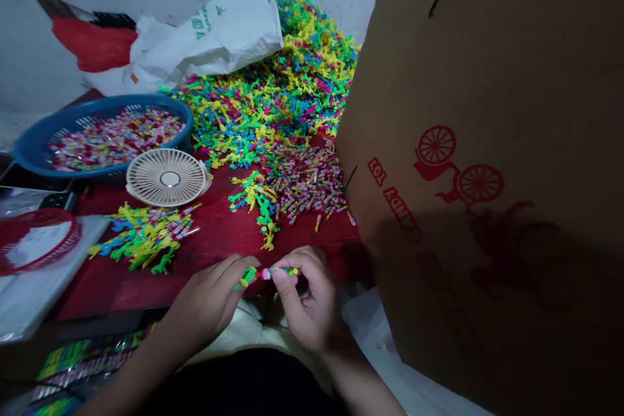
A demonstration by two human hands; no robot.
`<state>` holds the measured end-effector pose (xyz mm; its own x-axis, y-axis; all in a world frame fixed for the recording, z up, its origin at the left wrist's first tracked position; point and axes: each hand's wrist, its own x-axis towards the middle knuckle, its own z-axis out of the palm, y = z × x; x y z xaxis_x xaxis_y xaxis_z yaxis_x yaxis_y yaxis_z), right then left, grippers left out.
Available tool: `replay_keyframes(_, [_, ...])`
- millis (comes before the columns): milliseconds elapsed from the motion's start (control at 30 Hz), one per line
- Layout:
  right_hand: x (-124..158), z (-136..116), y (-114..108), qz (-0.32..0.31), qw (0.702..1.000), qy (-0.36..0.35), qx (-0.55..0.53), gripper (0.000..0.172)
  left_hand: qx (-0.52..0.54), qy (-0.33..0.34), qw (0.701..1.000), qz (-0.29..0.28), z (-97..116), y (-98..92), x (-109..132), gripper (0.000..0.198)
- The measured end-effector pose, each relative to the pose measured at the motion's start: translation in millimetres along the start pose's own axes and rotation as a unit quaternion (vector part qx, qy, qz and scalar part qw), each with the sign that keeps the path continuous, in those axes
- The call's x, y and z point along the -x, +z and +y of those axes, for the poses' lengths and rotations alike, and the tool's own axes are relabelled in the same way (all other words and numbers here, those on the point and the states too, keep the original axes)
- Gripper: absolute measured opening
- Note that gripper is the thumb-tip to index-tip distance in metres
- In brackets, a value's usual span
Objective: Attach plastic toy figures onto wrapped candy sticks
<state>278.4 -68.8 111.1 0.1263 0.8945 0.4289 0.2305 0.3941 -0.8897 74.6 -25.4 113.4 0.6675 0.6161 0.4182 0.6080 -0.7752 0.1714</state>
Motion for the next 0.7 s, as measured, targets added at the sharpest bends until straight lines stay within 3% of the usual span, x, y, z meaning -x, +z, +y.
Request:
replay_keyframes(267, [-3, -8, 0, -0.017, 0.998, -0.032, 0.050, 0.008, -0.003, -0.014, 0.999, -0.038, 0, 1.0, 2, 0.036])
replay_keyframes(567, [-6, -9, -3, -0.039, 0.988, -0.068, 0.131, 0.011, -0.006, -0.091, 0.974, -0.207, 9, 0.4, -11, 0.040])
replay_keyframes(700, [-1, 1, -4, -0.042, 0.988, -0.055, 0.135, 0.010, 0.007, -0.101, 0.964, -0.247, 13, 1.4, -14, 0.036])
